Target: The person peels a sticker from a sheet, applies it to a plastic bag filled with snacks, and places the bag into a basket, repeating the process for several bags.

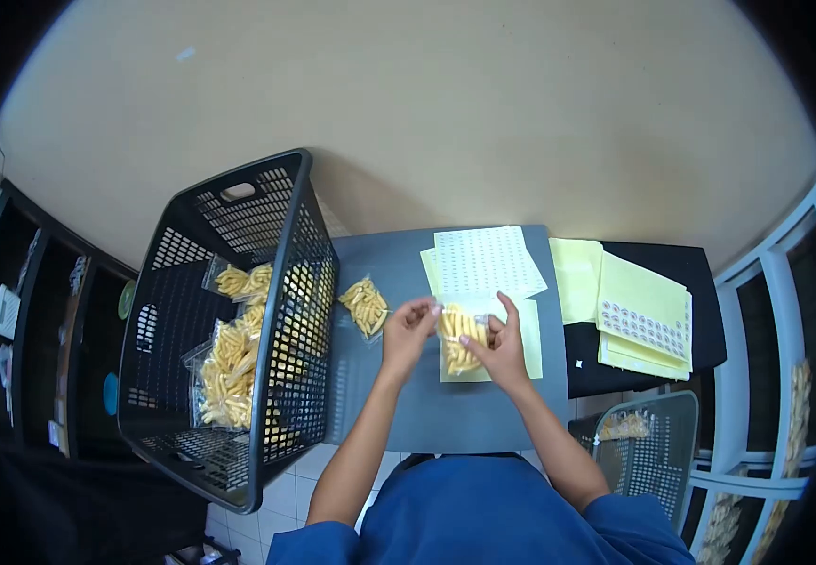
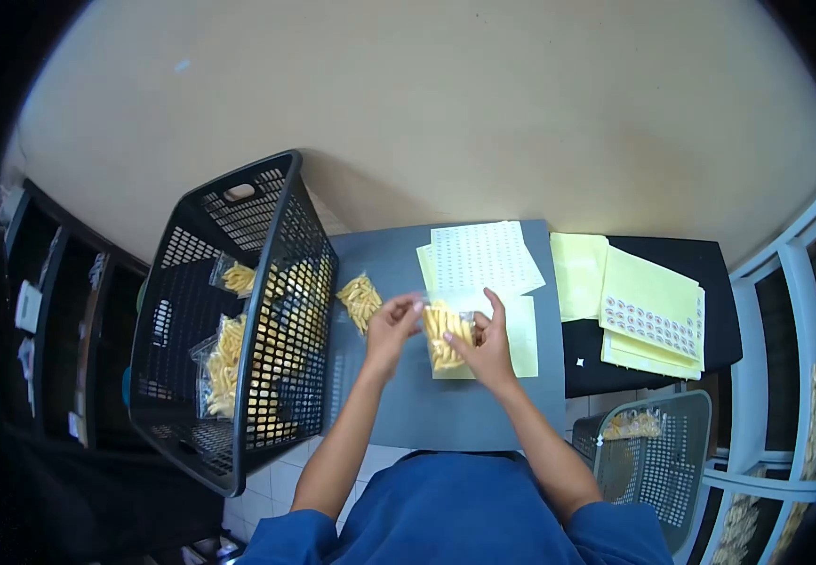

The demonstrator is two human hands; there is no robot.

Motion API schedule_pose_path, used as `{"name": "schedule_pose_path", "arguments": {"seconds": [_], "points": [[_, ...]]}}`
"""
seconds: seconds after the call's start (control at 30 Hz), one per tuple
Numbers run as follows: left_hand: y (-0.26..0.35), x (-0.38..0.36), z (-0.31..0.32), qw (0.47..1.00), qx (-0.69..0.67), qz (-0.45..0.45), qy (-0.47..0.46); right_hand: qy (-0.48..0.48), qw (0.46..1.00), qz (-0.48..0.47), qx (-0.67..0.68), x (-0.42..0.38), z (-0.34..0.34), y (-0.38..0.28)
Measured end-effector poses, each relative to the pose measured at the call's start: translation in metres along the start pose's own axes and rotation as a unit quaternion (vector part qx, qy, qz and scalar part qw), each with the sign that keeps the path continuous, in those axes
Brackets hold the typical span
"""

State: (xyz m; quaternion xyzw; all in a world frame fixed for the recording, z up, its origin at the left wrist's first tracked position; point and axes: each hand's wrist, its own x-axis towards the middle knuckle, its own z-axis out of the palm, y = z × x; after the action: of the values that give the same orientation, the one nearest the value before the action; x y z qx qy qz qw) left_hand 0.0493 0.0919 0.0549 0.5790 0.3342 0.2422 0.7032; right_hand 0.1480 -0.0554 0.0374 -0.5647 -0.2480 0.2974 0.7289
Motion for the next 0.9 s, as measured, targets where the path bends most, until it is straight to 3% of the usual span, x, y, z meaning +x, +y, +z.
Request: {"name": "schedule_pose_path", "arguments": {"seconds": [0.1, 0.2, 0.3, 0.4, 0.43, 0.53, 0.67, 0.7, 0.9], "points": [[-0.018, -0.025, -0.011, 0.999, -0.003, -0.045, -0.02, -0.007, 0.999, -0.015, -0.036, -0.03, -0.006, 0.007], [-0.032, -0.056, -0.026, 0.995, 0.026, -0.03, -0.089, -0.004, 0.994, 0.036, -0.098, -0.049, -0.02, 0.019], [-0.039, -0.079, -0.03, 0.993, -0.032, -0.033, -0.106, -0.036, 0.985, 0.114, -0.127, -0.064, -0.012, -0.007], [-0.039, -0.086, -0.034, 0.992, -0.016, -0.061, -0.114, -0.048, 0.975, 0.125, -0.175, -0.07, -0.016, -0.009], [-0.042, -0.087, -0.034, 0.992, -0.01, -0.052, -0.111, -0.05, 0.976, 0.142, -0.158, -0.071, -0.017, -0.01], [-0.042, -0.089, -0.03, 0.993, 0.002, -0.018, -0.119, -0.079, 0.968, 0.077, -0.226, -0.069, -0.006, -0.026], [-0.039, -0.096, -0.023, 0.991, 0.017, 0.028, -0.128, -0.111, 0.961, 0.112, -0.228, -0.066, 0.002, -0.036], [-0.039, -0.094, -0.025, 0.987, 0.064, 0.08, -0.127, -0.117, 0.959, 0.115, -0.232, -0.066, 0.003, -0.037], [-0.043, -0.111, -0.024, 0.985, 0.066, 0.129, -0.09, -0.164, 0.944, 0.119, -0.259, -0.068, 0.005, -0.039]]}}
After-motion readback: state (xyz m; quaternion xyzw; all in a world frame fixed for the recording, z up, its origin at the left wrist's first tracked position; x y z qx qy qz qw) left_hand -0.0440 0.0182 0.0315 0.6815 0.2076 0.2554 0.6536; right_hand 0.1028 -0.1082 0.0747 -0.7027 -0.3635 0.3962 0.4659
